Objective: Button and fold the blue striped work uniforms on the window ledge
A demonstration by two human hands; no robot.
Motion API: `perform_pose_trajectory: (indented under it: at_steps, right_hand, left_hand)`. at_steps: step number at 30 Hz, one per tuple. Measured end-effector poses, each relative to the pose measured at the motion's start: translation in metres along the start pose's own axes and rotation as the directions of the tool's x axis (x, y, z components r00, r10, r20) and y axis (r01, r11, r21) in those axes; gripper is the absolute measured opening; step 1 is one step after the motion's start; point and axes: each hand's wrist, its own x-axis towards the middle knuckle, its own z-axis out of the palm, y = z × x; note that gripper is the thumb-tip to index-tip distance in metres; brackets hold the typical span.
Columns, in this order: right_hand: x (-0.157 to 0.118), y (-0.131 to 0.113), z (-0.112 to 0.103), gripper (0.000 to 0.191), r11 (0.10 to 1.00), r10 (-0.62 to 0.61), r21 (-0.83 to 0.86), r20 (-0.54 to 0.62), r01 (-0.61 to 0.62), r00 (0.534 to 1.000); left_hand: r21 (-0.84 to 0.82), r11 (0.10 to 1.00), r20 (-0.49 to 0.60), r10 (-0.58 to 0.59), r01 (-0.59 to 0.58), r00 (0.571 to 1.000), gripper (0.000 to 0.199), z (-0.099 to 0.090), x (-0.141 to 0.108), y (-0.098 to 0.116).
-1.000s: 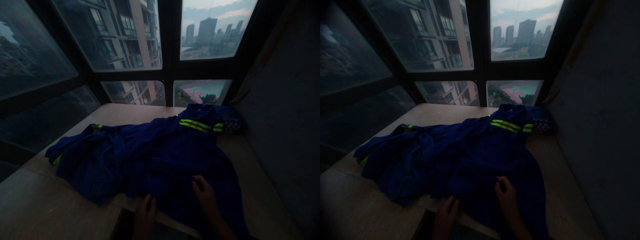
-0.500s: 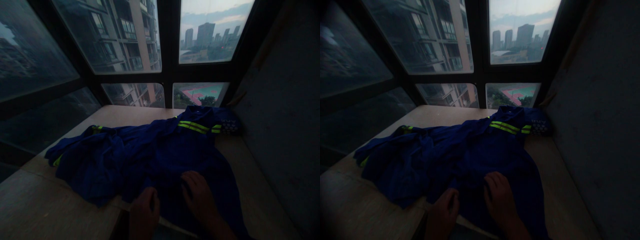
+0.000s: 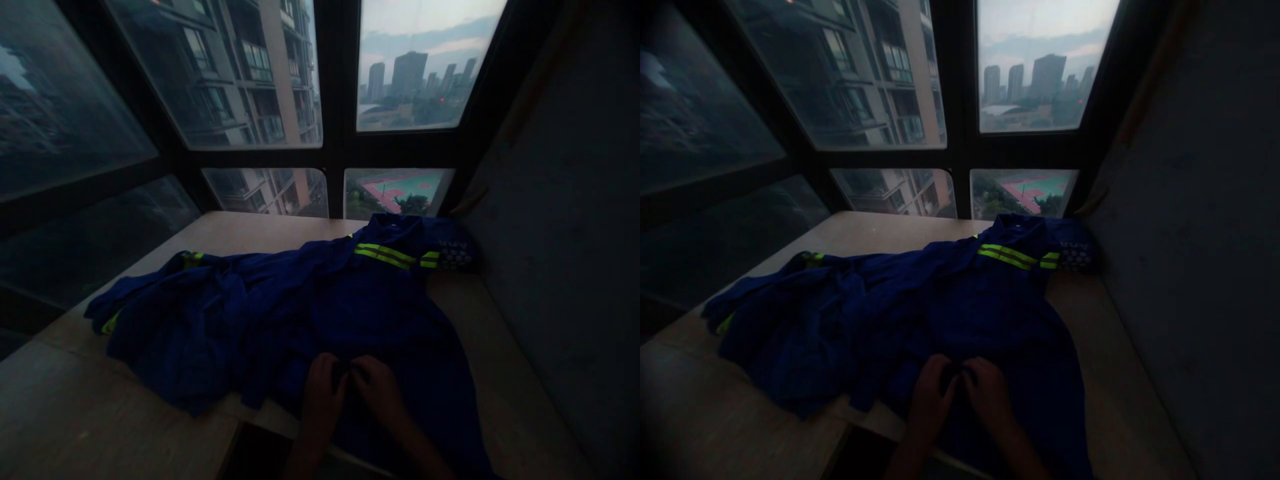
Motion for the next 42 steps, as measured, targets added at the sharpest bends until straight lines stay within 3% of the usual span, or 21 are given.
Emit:
perform_pose_trajectory:
  at_steps: [5,13,17,24,28,31,36,39,42]
  right_hand:
    - [0.000,0.004,0.008,0.025,1.000,-0.026,0.006,-0.042,0.026,0.999]
    - [-0.004,0.004,0.016,0.029,0.968,-0.129,-0.226,-0.079,0.109,0.988]
    - [-0.002,-0.001,0.013,0.028,0.965,-0.108,-0.246,-0.076,0.086,0.991]
    - [0.002,-0.003,0.015,0.030,0.977,-0.052,-0.212,-0.103,0.029,0.993]
    - [0.007,-0.003,0.013,0.032,0.991,-0.003,-0.132,-0.187,-0.022,0.982]
    - [0.007,0.002,-0.005,0.033,0.999,0.050,-0.008,-0.266,-0.054,0.963]
    - [-0.009,0.037,-0.067,0.041,0.980,0.195,0.103,-0.354,-0.169,0.915]
    - [-0.017,0.055,-0.098,0.039,0.979,0.172,-0.037,-0.373,-0.200,0.912]
    - [-0.017,0.044,-0.105,0.035,0.956,-0.010,-0.274,-0.390,-0.106,0.921]
  left_hand:
    - [0.005,0.998,0.027,0.056,-0.057,0.998,0.017,0.000,0.002,-0.003]
    - [-0.014,0.997,0.089,0.081,-0.080,0.993,0.029,0.000,0.005,-0.004]
    - [-0.037,0.997,0.123,0.077,-0.073,0.989,0.030,-0.002,0.004,-0.004]
    - [-0.085,0.995,0.092,0.067,-0.059,0.994,0.027,-0.001,0.005,-0.006]
    - [-0.165,0.986,0.072,0.010,0.002,0.997,0.025,-0.008,0.007,-0.006]
    - [-0.167,0.986,0.049,-0.020,0.027,0.999,0.025,-0.020,0.007,-0.013]
    - [0.028,0.998,0.030,0.055,-0.056,0.998,0.032,-0.052,0.004,-0.036]
    - [0.178,0.975,0.136,0.106,-0.129,0.985,0.044,-0.068,0.002,-0.037]
    - [0.277,0.946,0.214,0.108,-0.166,0.971,0.046,-0.071,0.004,-0.020]
